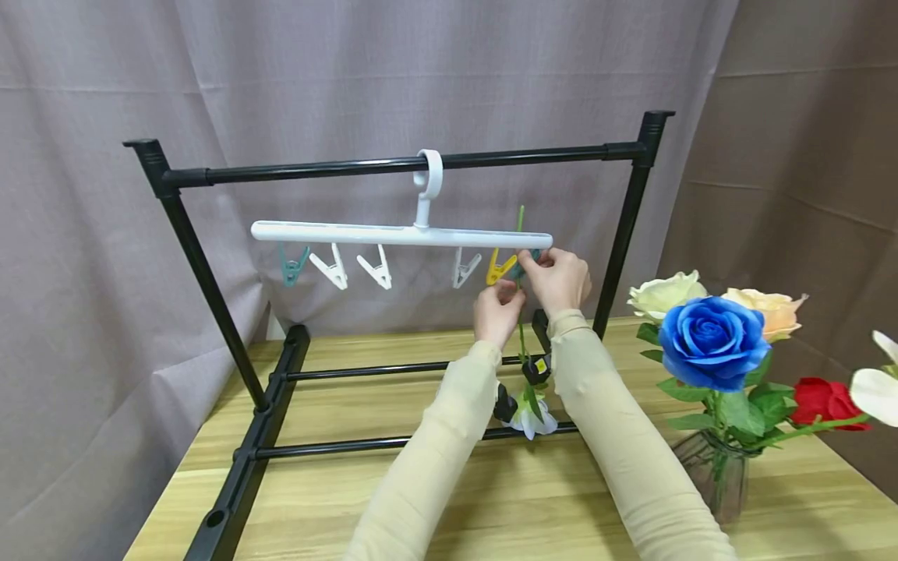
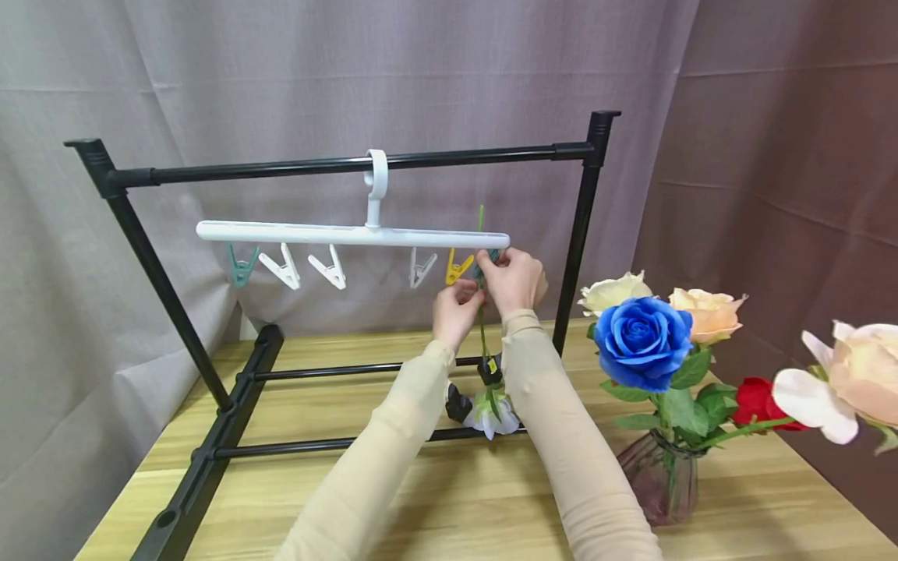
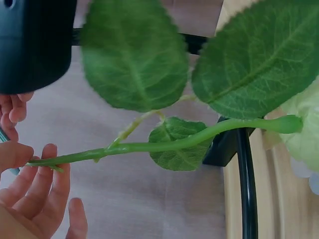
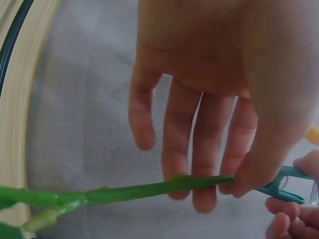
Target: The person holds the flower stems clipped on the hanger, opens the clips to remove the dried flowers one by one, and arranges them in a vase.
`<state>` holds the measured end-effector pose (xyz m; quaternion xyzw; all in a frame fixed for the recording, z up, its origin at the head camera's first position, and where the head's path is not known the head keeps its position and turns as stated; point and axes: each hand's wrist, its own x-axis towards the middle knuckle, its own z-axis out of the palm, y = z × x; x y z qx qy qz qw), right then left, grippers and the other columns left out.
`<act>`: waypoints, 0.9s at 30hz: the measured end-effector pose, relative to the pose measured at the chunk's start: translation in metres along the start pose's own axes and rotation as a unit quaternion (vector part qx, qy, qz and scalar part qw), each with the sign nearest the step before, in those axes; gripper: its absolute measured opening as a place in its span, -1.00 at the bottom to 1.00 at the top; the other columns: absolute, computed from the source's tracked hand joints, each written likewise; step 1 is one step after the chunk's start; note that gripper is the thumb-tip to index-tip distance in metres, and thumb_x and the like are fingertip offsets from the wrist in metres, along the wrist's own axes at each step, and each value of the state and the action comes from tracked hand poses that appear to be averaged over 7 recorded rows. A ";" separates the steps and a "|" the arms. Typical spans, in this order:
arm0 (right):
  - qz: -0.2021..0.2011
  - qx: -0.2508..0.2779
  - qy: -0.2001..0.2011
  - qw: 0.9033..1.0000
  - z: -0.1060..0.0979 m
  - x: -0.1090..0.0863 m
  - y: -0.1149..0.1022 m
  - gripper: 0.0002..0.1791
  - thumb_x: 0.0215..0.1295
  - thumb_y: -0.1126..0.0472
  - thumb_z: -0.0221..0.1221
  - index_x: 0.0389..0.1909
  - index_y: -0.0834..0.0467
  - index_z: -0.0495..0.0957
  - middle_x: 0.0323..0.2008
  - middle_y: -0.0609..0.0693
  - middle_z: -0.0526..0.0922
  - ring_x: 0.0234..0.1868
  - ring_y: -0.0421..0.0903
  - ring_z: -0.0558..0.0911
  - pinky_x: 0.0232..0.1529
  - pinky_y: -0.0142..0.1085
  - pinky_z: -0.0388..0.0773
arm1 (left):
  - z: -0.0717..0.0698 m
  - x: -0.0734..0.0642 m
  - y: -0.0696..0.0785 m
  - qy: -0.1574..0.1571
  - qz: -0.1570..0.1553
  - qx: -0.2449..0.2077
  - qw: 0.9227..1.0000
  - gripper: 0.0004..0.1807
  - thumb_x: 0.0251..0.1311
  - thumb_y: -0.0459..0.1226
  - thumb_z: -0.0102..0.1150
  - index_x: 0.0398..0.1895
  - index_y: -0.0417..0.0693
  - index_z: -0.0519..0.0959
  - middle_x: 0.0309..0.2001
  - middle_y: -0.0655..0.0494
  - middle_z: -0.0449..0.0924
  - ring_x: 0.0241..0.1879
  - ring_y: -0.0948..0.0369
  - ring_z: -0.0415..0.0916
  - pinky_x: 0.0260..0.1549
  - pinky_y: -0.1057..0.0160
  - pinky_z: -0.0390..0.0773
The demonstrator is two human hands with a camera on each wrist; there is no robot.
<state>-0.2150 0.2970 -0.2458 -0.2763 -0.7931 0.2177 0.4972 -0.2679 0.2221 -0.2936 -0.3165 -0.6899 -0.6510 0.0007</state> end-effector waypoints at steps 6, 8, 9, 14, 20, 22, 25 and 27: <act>-0.026 0.045 0.045 0.998 0.004 -0.005 0.002 -0.55 0.17 -0.10 0.26 -0.55 0.25 0.63 -0.51 0.18 0.71 -0.50 0.02 0.51 -0.47 -0.32 0.20 | -0.001 -0.003 -0.002 0.000 0.006 -0.013 1.000 -0.79 0.23 -0.24 0.18 -0.14 -0.12 0.66 -0.32 -0.03 0.76 -0.33 0.14 0.67 -0.41 0.40 0.48; -0.040 0.058 0.060 0.996 0.005 -0.005 0.002 -0.56 0.17 -0.06 0.28 -0.60 0.27 0.61 -0.56 0.19 0.68 -0.57 -0.07 0.44 -0.49 -0.33 0.18 | -0.001 -0.004 -0.002 -0.003 0.008 -0.015 1.000 -0.80 0.24 -0.24 0.18 -0.14 -0.12 0.66 -0.32 -0.03 0.76 -0.32 0.12 0.68 -0.41 0.40 0.49; -0.048 0.063 0.067 0.995 0.006 -0.006 0.002 -0.57 0.17 -0.03 0.28 -0.62 0.27 0.60 -0.59 0.19 0.67 -0.61 -0.13 0.40 -0.50 -0.33 0.17 | -0.002 -0.004 -0.003 -0.003 0.009 -0.015 1.000 -0.80 0.25 -0.24 0.18 -0.14 -0.12 0.66 -0.31 -0.03 0.76 -0.32 0.12 0.68 -0.40 0.39 0.50; -0.070 0.082 0.080 0.991 0.009 -0.009 0.002 -0.56 0.19 0.02 0.28 -0.70 0.26 0.53 -0.67 0.17 0.58 -0.68 -0.21 0.29 -0.52 -0.33 0.15 | -0.003 -0.005 -0.005 0.004 0.011 0.006 1.000 -0.80 0.26 -0.22 0.18 -0.14 -0.09 0.67 -0.29 -0.02 0.76 -0.25 0.09 0.70 -0.28 0.31 0.57; -0.077 0.087 0.082 0.990 0.014 -0.013 0.005 -0.52 0.18 0.03 0.29 -0.76 0.23 0.42 -0.74 0.13 0.49 -0.68 -0.11 0.30 -0.53 -0.33 0.11 | -0.007 -0.003 -0.010 0.032 0.003 0.027 0.999 -0.80 0.24 -0.20 0.20 -0.16 -0.07 0.68 -0.31 0.00 0.76 -0.28 0.08 0.70 -0.29 0.26 0.58; -0.084 0.090 0.089 0.989 0.013 -0.013 0.005 -0.53 0.17 0.05 0.30 -0.77 0.24 0.42 -0.74 0.13 0.49 -0.68 -0.12 0.30 -0.54 -0.34 0.11 | -0.010 -0.002 -0.012 0.047 0.002 0.032 0.998 -0.81 0.24 -0.21 0.21 -0.17 -0.08 0.68 -0.33 0.01 0.76 -0.31 0.08 0.69 -0.32 0.25 0.58; -0.093 0.090 0.098 0.987 0.012 -0.014 0.004 -0.54 0.18 0.08 0.30 -0.77 0.25 0.43 -0.74 0.15 0.50 -0.70 -0.17 0.29 -0.55 -0.36 0.11 | -0.014 0.001 -0.013 0.068 0.000 0.022 0.997 -0.82 0.23 -0.22 0.23 -0.17 -0.09 0.66 -0.35 0.00 0.76 -0.33 0.07 0.69 -0.40 0.31 0.54; -0.100 0.091 0.098 0.986 0.011 -0.014 0.003 -0.54 0.19 0.09 0.30 -0.77 0.27 0.45 -0.73 0.17 0.52 -0.71 -0.21 0.27 -0.56 -0.36 0.12 | -0.017 0.003 -0.013 0.079 -0.010 -0.001 0.997 -0.83 0.23 -0.24 0.23 -0.18 -0.11 0.66 -0.36 -0.03 0.76 -0.34 0.04 0.69 -0.46 0.36 0.47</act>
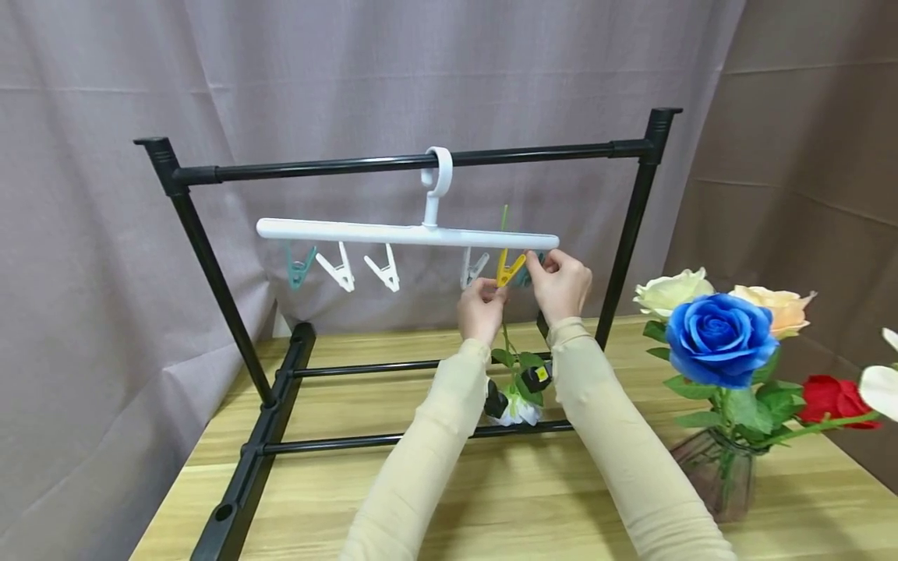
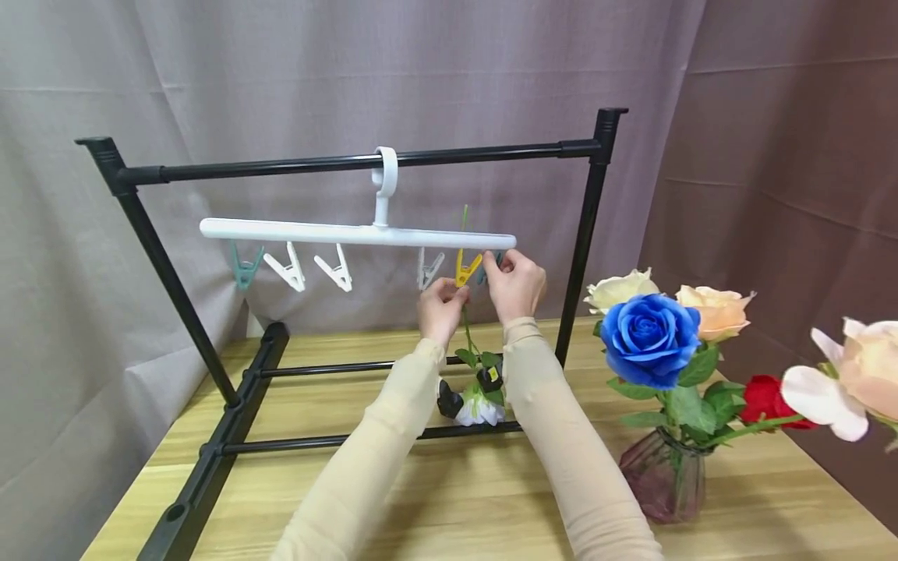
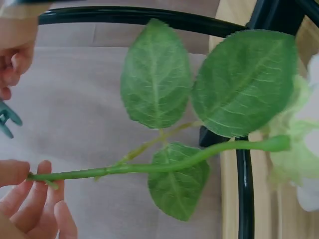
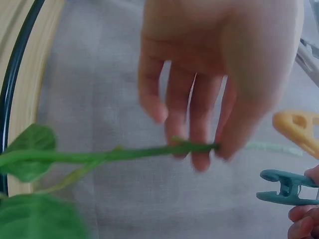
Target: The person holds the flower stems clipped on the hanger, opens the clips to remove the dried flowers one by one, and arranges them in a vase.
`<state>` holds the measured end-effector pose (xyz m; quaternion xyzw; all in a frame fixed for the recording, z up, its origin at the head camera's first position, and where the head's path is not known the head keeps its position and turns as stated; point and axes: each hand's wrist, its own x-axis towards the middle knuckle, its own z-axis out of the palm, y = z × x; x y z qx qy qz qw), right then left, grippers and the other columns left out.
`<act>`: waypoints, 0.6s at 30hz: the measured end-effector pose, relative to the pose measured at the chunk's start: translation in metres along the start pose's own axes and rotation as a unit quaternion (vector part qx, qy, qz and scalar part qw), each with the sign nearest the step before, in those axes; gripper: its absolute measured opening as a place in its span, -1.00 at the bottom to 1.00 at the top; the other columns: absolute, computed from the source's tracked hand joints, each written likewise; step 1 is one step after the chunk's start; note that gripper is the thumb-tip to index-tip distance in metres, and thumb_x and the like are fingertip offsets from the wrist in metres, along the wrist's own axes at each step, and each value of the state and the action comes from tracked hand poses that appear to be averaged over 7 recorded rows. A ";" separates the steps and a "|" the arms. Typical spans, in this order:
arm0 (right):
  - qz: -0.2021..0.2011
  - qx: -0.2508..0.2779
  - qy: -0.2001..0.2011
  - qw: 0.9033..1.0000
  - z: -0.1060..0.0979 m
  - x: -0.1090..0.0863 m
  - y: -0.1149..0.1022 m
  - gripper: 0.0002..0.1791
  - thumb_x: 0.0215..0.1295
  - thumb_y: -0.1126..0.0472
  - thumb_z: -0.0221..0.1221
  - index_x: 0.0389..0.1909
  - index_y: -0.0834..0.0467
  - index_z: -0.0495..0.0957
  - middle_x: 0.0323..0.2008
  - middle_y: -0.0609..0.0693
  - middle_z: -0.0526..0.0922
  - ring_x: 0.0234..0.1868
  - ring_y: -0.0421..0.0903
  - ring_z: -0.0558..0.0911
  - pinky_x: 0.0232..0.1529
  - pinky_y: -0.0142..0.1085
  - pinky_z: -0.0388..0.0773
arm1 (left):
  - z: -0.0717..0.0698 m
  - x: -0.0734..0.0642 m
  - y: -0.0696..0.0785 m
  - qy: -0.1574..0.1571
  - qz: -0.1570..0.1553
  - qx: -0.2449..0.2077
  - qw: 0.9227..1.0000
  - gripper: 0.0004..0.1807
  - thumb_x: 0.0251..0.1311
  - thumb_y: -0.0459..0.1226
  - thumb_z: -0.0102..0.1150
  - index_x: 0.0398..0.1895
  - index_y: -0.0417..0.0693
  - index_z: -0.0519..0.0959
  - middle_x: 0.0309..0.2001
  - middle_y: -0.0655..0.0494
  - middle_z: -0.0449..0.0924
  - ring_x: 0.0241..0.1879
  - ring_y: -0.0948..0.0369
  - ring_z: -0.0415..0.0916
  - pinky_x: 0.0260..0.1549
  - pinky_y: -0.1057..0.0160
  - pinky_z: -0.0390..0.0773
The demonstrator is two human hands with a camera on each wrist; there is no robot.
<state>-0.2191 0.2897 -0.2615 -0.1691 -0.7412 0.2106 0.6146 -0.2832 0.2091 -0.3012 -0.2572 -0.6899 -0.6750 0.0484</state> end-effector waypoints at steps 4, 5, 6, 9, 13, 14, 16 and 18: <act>-0.001 -0.005 -0.006 1.000 0.000 -0.001 0.003 -0.53 0.16 0.06 0.32 -0.77 0.26 0.45 -0.74 0.16 0.54 -0.73 -0.30 0.25 -0.56 -0.38 0.13 | -0.005 0.005 0.002 0.024 -0.033 -0.063 0.997 -0.83 0.23 -0.27 0.22 -0.17 -0.13 0.67 -0.36 -0.07 0.76 -0.32 0.01 0.69 -0.50 0.44 0.37; 0.002 -0.008 -0.010 1.000 -0.001 -0.002 0.004 -0.52 0.14 0.04 0.33 -0.77 0.26 0.45 -0.74 0.16 0.53 -0.73 -0.31 0.24 -0.57 -0.38 0.12 | -0.006 0.006 0.002 0.027 -0.040 -0.074 0.996 -0.83 0.23 -0.27 0.22 -0.16 -0.12 0.66 -0.35 -0.07 0.76 -0.31 0.01 0.69 -0.50 0.45 0.36; 0.005 -0.011 -0.014 1.000 0.000 -0.002 0.006 -0.51 0.13 0.02 0.34 -0.77 0.25 0.45 -0.75 0.15 0.52 -0.73 -0.31 0.24 -0.58 -0.39 0.12 | -0.007 0.006 0.002 0.028 -0.044 -0.079 0.995 -0.82 0.23 -0.27 0.22 -0.15 -0.13 0.66 -0.35 -0.07 0.76 -0.31 0.01 0.68 -0.50 0.45 0.37; 0.016 -0.021 -0.027 0.999 0.000 -0.005 0.011 -0.50 0.10 -0.05 0.36 -0.74 0.23 0.46 -0.73 0.12 0.53 -0.72 -0.30 0.27 -0.61 -0.39 0.12 | -0.010 0.006 0.001 0.023 -0.042 -0.072 0.996 -0.80 0.21 -0.31 0.22 -0.12 -0.14 0.65 -0.34 -0.06 0.76 -0.30 0.02 0.68 -0.51 0.46 0.37; 0.013 -0.036 -0.052 0.998 -0.001 -0.008 0.014 -0.51 0.11 -0.11 0.35 -0.66 0.23 0.53 -0.67 0.14 0.61 -0.70 -0.25 0.32 -0.60 -0.37 0.17 | -0.014 0.003 -0.005 0.006 -0.042 -0.082 0.996 -0.78 0.19 -0.31 0.25 -0.11 -0.17 0.64 -0.33 -0.09 0.75 -0.28 0.00 0.70 -0.52 0.47 0.40; 0.010 -0.039 -0.059 0.997 -0.001 -0.008 0.015 -0.51 0.11 -0.12 0.35 -0.64 0.23 0.55 -0.65 0.15 0.62 -0.69 -0.25 0.33 -0.60 -0.37 0.18 | -0.015 0.002 -0.006 0.001 -0.045 -0.094 0.995 -0.78 0.18 -0.31 0.26 -0.11 -0.18 0.64 -0.33 -0.10 0.75 -0.29 -0.01 0.70 -0.52 0.46 0.42; 0.003 -0.046 -0.071 0.996 -0.001 -0.009 0.017 -0.51 0.12 -0.14 0.34 -0.61 0.23 0.57 -0.63 0.15 0.64 -0.68 -0.22 0.37 -0.58 -0.35 0.20 | -0.016 0.000 -0.008 -0.008 -0.056 -0.118 0.991 -0.79 0.18 -0.30 0.28 -0.14 -0.19 0.64 -0.33 -0.11 0.74 -0.30 0.00 0.71 -0.51 0.45 0.47; 0.000 -0.045 -0.081 0.996 -0.002 -0.009 0.018 -0.50 0.14 -0.16 0.32 -0.59 0.24 0.58 -0.62 0.16 0.65 -0.66 -0.18 0.39 -0.57 -0.34 0.22 | -0.018 -0.001 -0.010 -0.017 -0.069 -0.145 0.987 -0.79 0.17 -0.31 0.28 -0.15 -0.21 0.65 -0.33 -0.12 0.74 -0.32 0.01 0.71 -0.49 0.43 0.53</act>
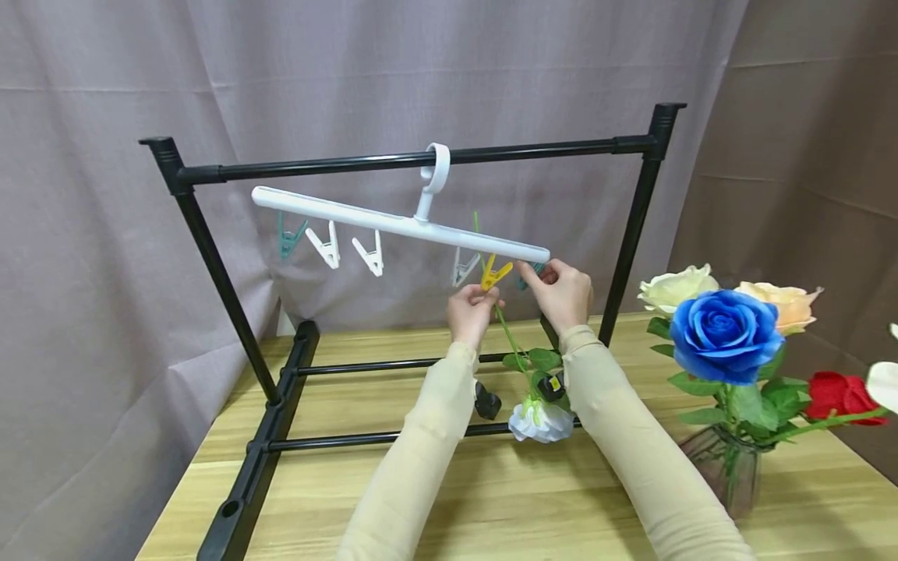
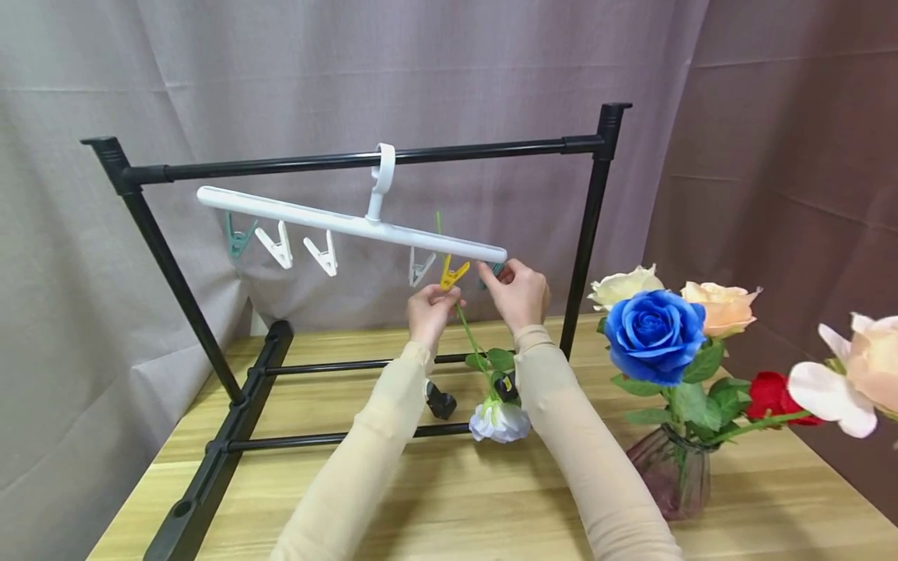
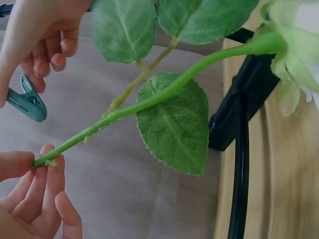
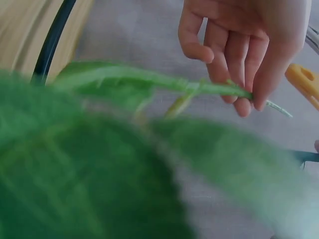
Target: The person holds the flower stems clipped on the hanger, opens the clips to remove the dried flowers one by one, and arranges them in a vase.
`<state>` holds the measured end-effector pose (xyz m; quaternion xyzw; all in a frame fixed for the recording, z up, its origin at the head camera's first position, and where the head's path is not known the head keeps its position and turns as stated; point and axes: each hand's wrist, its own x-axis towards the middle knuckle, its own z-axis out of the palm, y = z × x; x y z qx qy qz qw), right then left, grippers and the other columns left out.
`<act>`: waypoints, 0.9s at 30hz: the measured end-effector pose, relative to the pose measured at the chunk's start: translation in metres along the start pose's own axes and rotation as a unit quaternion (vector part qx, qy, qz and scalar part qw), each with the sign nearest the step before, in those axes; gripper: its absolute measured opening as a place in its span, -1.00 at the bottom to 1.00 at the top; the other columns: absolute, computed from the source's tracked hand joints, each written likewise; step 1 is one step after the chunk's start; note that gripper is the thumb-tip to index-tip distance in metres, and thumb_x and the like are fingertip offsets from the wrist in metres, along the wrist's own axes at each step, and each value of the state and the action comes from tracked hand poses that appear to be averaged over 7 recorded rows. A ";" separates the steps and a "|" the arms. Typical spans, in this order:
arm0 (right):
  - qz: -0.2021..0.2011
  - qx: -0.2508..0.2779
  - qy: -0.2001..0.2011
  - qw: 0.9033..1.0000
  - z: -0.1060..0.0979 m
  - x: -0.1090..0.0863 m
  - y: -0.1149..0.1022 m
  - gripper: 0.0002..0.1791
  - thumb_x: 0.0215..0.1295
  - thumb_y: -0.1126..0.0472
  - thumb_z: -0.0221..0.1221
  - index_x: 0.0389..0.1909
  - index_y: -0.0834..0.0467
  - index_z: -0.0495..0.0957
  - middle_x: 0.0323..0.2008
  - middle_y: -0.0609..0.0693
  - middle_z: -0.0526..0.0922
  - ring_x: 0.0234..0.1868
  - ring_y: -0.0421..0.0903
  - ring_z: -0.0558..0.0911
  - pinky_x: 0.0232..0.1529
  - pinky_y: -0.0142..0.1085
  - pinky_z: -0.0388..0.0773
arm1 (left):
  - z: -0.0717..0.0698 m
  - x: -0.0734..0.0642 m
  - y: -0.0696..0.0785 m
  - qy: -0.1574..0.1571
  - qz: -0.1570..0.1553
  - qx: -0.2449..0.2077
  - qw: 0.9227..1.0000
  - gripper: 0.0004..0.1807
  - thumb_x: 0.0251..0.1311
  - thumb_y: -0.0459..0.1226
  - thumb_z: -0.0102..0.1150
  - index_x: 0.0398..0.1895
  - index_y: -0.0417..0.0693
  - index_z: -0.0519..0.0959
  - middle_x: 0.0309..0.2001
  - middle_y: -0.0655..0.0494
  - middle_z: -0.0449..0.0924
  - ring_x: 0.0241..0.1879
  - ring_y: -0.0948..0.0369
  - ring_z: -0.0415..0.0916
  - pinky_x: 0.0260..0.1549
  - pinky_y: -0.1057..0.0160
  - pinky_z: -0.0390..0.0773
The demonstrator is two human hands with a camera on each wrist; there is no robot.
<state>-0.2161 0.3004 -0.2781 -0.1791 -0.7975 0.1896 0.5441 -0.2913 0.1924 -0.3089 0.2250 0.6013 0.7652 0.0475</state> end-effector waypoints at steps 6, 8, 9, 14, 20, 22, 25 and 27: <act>0.005 0.002 -0.029 1.000 -0.006 -0.002 0.002 -0.48 0.19 -0.20 0.25 -0.54 0.22 0.60 -0.57 0.15 0.67 -0.59 -0.06 0.48 -0.50 -0.32 0.26 | -0.002 -0.002 0.003 -0.015 -0.018 -0.040 0.999 -0.77 0.14 -0.32 0.30 -0.14 -0.22 0.65 -0.30 -0.12 0.74 -0.26 0.00 0.72 -0.37 0.38 0.59; -0.002 -0.005 -0.047 0.999 -0.008 -0.003 0.003 -0.49 0.22 -0.20 0.23 -0.52 0.21 0.62 -0.56 0.14 0.68 -0.58 -0.04 0.50 -0.49 -0.30 0.28 | -0.003 -0.002 0.005 -0.016 -0.016 -0.049 0.999 -0.75 0.15 -0.33 0.29 -0.12 -0.24 0.63 -0.28 -0.14 0.73 -0.25 0.00 0.72 -0.35 0.37 0.61; -0.007 -0.012 -0.061 0.998 -0.010 -0.003 0.004 -0.49 0.23 -0.21 0.21 -0.51 0.21 0.62 -0.57 0.14 0.67 -0.57 -0.03 0.50 -0.48 -0.29 0.28 | -0.004 -0.001 0.006 -0.014 -0.015 -0.053 0.998 -0.75 0.15 -0.33 0.29 -0.11 -0.25 0.63 -0.27 -0.15 0.73 -0.27 0.02 0.72 -0.36 0.38 0.61; -0.044 -0.041 -0.175 0.983 -0.018 -0.004 0.010 -0.44 0.35 -0.27 0.04 -0.42 0.15 0.65 -0.60 0.07 0.65 -0.58 -0.10 0.52 -0.45 -0.29 0.36 | -0.009 0.002 0.008 -0.001 -0.008 -0.059 0.998 -0.75 0.14 -0.33 0.30 -0.14 -0.28 0.63 -0.28 -0.19 0.73 -0.46 0.16 0.68 -0.35 0.35 0.62; -0.102 -0.059 -0.278 0.953 -0.031 -0.005 0.014 -0.56 0.43 -0.10 0.04 -0.46 0.14 0.63 -0.64 -0.01 0.60 -0.61 -0.16 0.50 -0.44 -0.28 0.41 | -0.018 0.001 0.007 -0.024 -0.033 -0.053 0.998 -0.77 0.14 -0.31 0.30 -0.14 -0.22 0.63 -0.36 -0.12 0.74 -0.59 0.31 0.58 -0.04 0.12 0.60; -0.130 -0.067 -0.299 0.943 -0.034 -0.007 0.014 -0.65 0.41 -0.01 0.09 -0.41 0.15 0.64 -0.60 -0.01 0.63 -0.58 -0.17 0.51 -0.42 -0.26 0.45 | -0.021 -0.001 0.007 -0.039 -0.041 -0.050 0.997 -0.76 0.14 -0.31 0.30 -0.14 -0.23 0.63 -0.36 -0.13 0.74 -0.60 0.31 0.57 0.00 0.08 0.59; -0.171 -0.070 -0.308 0.933 -0.035 -0.012 0.013 -0.78 0.38 0.09 0.15 -0.25 0.15 0.66 -0.46 0.00 0.69 -0.48 -0.16 0.57 -0.35 -0.21 0.52 | -0.026 -0.003 0.005 -0.065 -0.051 -0.031 0.996 -0.77 0.15 -0.32 0.29 -0.14 -0.24 0.63 -0.32 -0.19 0.74 -0.58 0.28 0.59 -0.01 0.07 0.60; -0.216 -0.067 -0.290 0.930 -0.035 -0.016 0.014 -0.81 0.33 0.16 0.20 -0.15 0.18 0.64 -0.34 0.03 0.69 -0.40 -0.13 0.59 -0.31 -0.18 0.55 | -0.029 -0.005 0.003 -0.087 -0.052 -0.013 0.995 -0.77 0.17 -0.32 0.27 -0.13 -0.25 0.62 -0.26 -0.22 0.73 -0.52 0.15 0.65 -0.05 0.12 0.61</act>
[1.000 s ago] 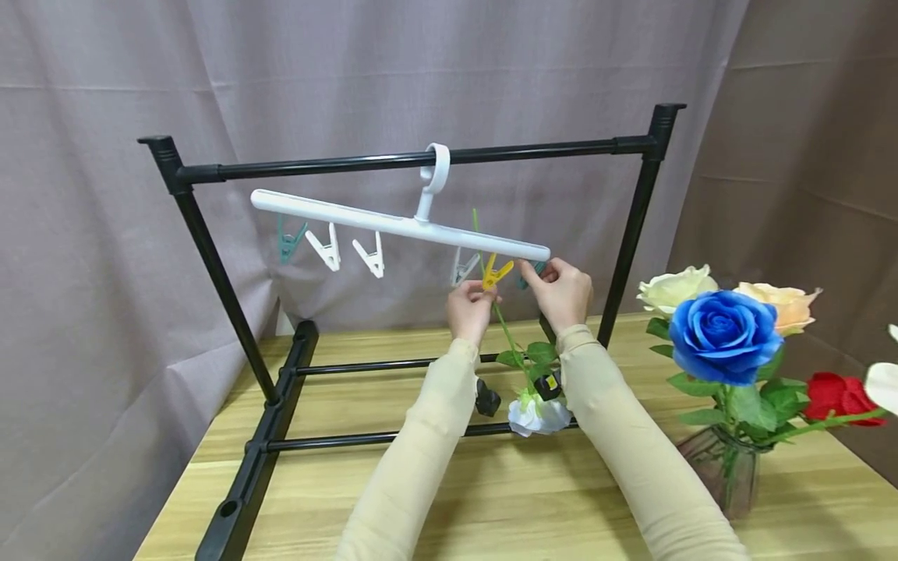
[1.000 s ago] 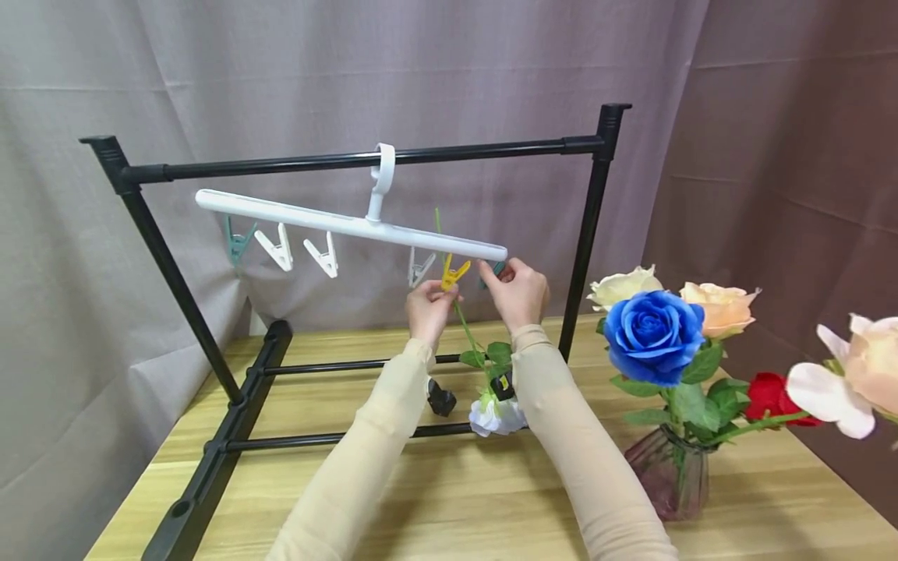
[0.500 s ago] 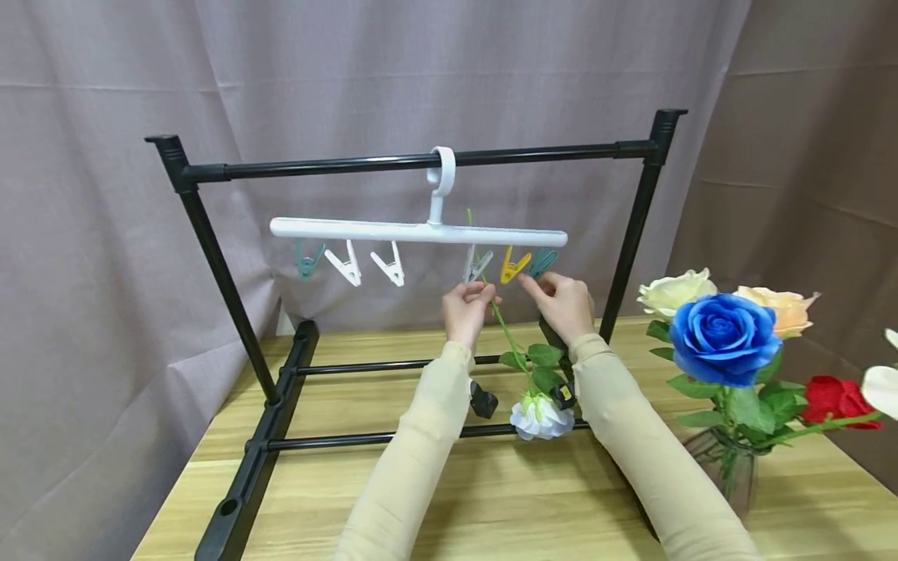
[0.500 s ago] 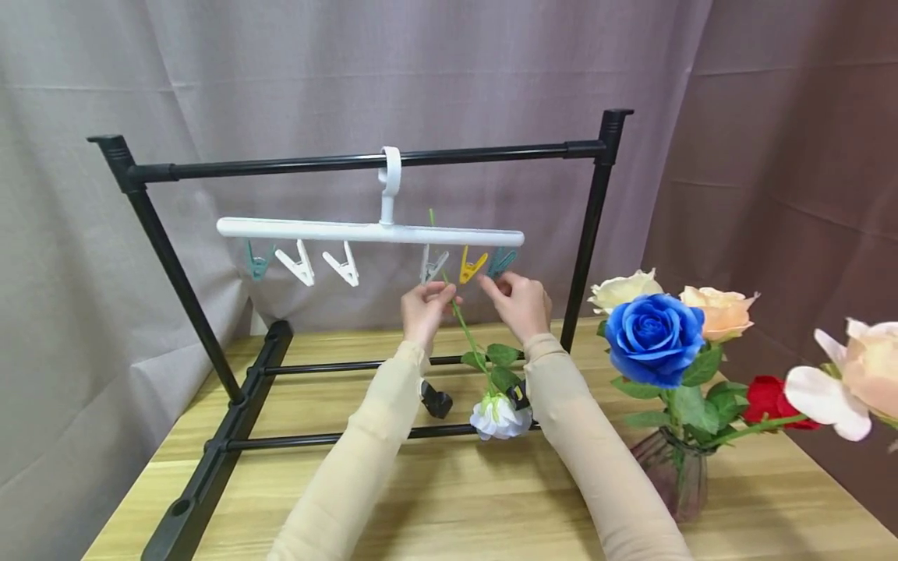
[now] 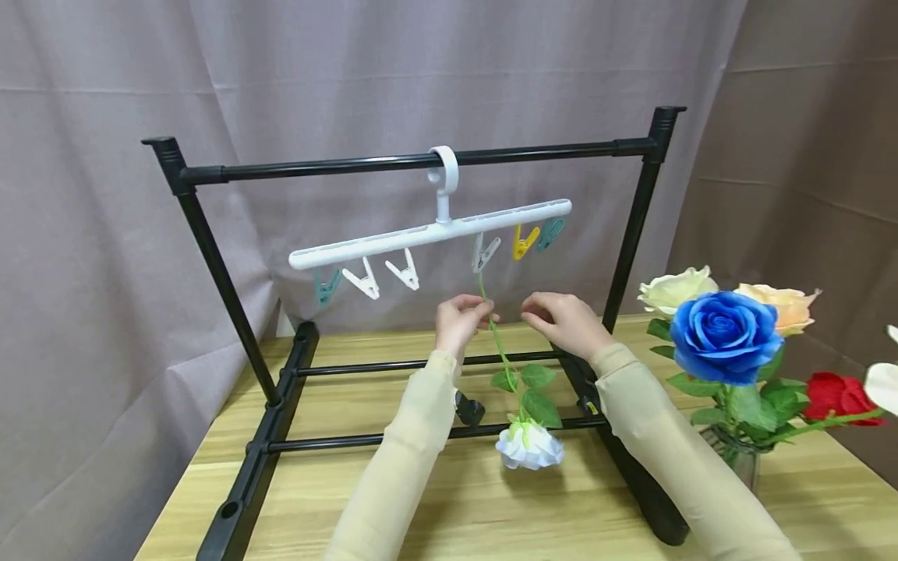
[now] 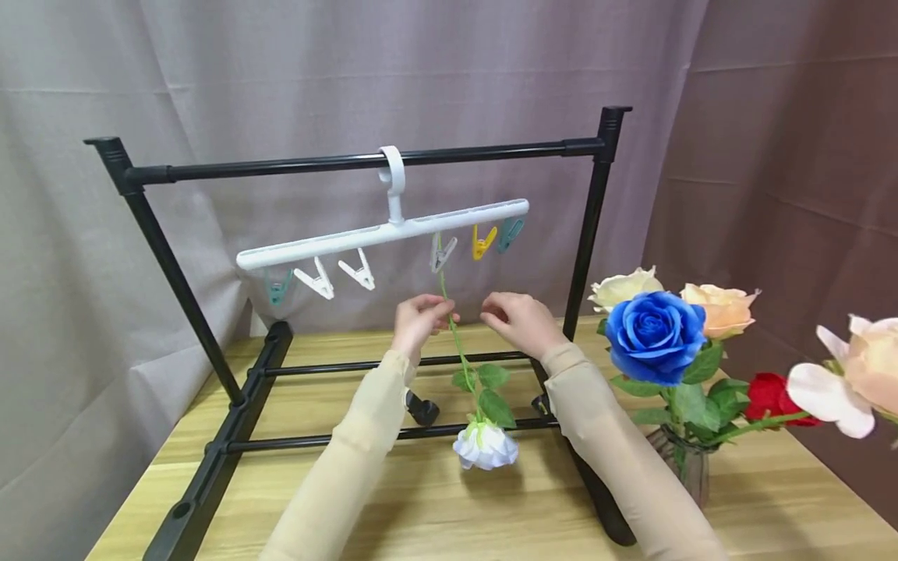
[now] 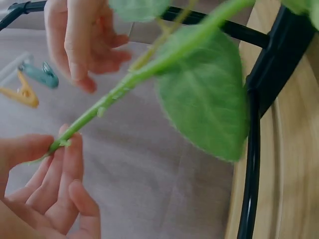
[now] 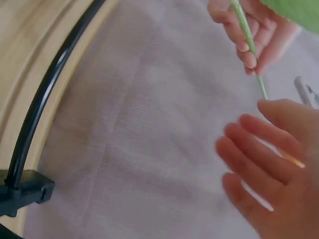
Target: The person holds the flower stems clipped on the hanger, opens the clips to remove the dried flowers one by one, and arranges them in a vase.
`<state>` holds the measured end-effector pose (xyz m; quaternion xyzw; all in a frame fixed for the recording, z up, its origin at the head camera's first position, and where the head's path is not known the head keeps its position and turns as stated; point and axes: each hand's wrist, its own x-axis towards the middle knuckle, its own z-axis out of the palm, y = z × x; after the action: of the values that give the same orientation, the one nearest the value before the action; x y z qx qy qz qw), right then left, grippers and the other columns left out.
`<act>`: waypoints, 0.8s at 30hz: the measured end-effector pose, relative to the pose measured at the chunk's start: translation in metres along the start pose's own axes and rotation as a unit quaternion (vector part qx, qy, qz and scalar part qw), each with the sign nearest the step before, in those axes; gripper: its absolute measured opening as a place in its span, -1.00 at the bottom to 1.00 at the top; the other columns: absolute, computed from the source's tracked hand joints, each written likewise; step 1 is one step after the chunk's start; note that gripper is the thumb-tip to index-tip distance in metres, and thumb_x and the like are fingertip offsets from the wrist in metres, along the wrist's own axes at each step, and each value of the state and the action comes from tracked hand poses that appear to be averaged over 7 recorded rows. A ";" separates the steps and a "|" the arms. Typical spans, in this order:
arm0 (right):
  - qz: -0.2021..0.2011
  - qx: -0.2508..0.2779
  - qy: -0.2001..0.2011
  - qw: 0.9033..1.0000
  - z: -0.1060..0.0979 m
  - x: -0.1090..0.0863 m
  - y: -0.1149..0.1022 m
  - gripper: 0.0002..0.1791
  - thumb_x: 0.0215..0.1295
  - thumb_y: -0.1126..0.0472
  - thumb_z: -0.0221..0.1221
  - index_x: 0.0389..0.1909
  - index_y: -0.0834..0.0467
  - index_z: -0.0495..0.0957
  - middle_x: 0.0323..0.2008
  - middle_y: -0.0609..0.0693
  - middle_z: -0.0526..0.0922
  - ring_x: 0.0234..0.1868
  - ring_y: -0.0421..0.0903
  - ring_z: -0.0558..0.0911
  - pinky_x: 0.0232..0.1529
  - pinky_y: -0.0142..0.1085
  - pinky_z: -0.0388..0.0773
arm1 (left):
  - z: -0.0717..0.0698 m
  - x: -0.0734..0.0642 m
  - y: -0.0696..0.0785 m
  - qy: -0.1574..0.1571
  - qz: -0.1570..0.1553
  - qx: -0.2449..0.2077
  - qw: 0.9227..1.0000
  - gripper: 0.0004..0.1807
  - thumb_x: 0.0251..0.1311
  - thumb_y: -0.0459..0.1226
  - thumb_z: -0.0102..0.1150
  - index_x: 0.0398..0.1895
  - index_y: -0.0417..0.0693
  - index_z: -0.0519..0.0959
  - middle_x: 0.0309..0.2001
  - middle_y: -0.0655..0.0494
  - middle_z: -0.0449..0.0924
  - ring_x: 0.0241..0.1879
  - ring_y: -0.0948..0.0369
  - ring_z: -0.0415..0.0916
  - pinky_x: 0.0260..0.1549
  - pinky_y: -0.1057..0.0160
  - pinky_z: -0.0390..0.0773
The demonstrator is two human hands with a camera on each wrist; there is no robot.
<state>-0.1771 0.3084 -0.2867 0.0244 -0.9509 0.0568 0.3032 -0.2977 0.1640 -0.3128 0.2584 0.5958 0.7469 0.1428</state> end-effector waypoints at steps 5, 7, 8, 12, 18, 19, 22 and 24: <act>-0.167 -0.071 0.100 0.978 0.014 0.000 -0.002 -0.61 0.10 0.42 0.32 -0.01 0.23 0.58 -0.09 0.18 0.61 -0.14 0.07 0.62 -0.18 -0.07 0.59 | -0.006 -0.011 -0.004 -0.056 -0.012 0.047 0.997 -0.75 0.21 -0.28 0.24 -0.10 -0.25 0.62 -0.20 -0.25 0.71 -0.49 0.13 0.66 -0.13 0.10 0.65; -0.222 -0.089 0.129 0.962 0.018 0.001 -0.002 -0.54 0.00 0.51 0.33 -0.01 0.24 0.58 -0.02 0.21 0.60 -0.04 0.13 0.61 -0.11 -0.01 0.58 | -0.007 -0.016 -0.005 -0.076 -0.023 0.065 0.995 -0.75 0.21 -0.25 0.23 -0.11 -0.22 0.63 -0.24 -0.22 0.73 -0.55 0.27 0.62 -0.20 0.13 0.65; -0.241 -0.090 0.135 0.957 0.020 0.002 -0.002 -0.53 -0.03 0.54 0.32 -0.02 0.24 0.57 -0.01 0.22 0.59 -0.01 0.13 0.60 -0.09 -0.01 0.58 | -0.007 -0.018 -0.006 -0.086 -0.028 0.071 0.993 -0.75 0.20 -0.25 0.23 -0.12 -0.22 0.63 -0.25 -0.22 0.73 -0.57 0.30 0.60 -0.28 0.20 0.64; -0.282 -0.085 0.151 0.944 0.027 0.002 -0.001 -0.53 -0.09 0.56 0.33 -0.07 0.26 0.57 -0.03 0.21 0.61 -0.01 0.13 0.60 -0.05 0.00 0.57 | -0.004 -0.022 -0.009 -0.123 -0.045 0.070 0.989 -0.77 0.16 -0.30 0.24 -0.15 -0.26 0.60 -0.37 -0.19 0.74 -0.63 0.33 0.59 -0.47 0.35 0.57; -0.312 -0.078 0.161 0.933 0.038 -0.007 0.001 -0.74 0.14 0.44 0.28 -0.12 0.27 0.58 -0.06 0.18 0.63 -0.05 0.09 0.62 -0.06 -0.05 0.57 | -0.002 -0.027 -0.015 -0.146 -0.073 0.042 0.986 -0.92 0.13 -0.37 0.24 -0.35 -0.17 0.53 -0.58 -0.03 0.70 -0.67 0.31 0.57 -0.57 0.40 0.55; -0.316 -0.079 0.164 0.931 0.039 -0.009 0.001 -0.82 0.25 0.39 0.22 -0.13 0.27 0.59 -0.07 0.17 0.63 -0.05 0.08 0.62 -0.05 -0.06 0.56 | -0.002 -0.028 -0.016 -0.148 -0.074 0.046 0.985 -0.93 0.12 -0.37 0.24 -0.38 -0.14 0.52 -0.60 0.00 0.70 -0.67 0.31 0.57 -0.59 0.42 0.52; -0.326 -0.082 0.176 0.925 0.043 -0.015 0.004 -0.76 0.48 0.22 -0.01 -0.20 0.24 0.60 -0.12 0.13 0.65 -0.09 0.05 0.62 -0.03 -0.10 0.54 | -0.002 -0.031 -0.019 -0.160 -0.072 0.068 0.982 -0.93 0.12 -0.34 0.24 -0.42 -0.10 0.53 -0.56 -0.04 0.72 -0.66 0.33 0.58 -0.61 0.43 0.46; -0.336 -0.084 0.187 0.919 0.045 -0.019 0.005 -0.66 0.53 0.16 -0.10 -0.23 0.23 0.61 -0.16 0.11 0.66 -0.13 0.03 0.63 -0.03 -0.12 0.53 | -0.001 -0.034 -0.020 -0.174 -0.076 0.079 0.979 -0.94 0.14 -0.33 0.24 -0.43 -0.09 0.54 -0.47 -0.12 0.74 -0.65 0.34 0.58 -0.60 0.42 0.45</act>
<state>-0.1876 0.3085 -0.3345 0.3056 -0.8140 -0.1252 0.4779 -0.2724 0.1501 -0.3397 0.3492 0.6369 0.6280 0.2795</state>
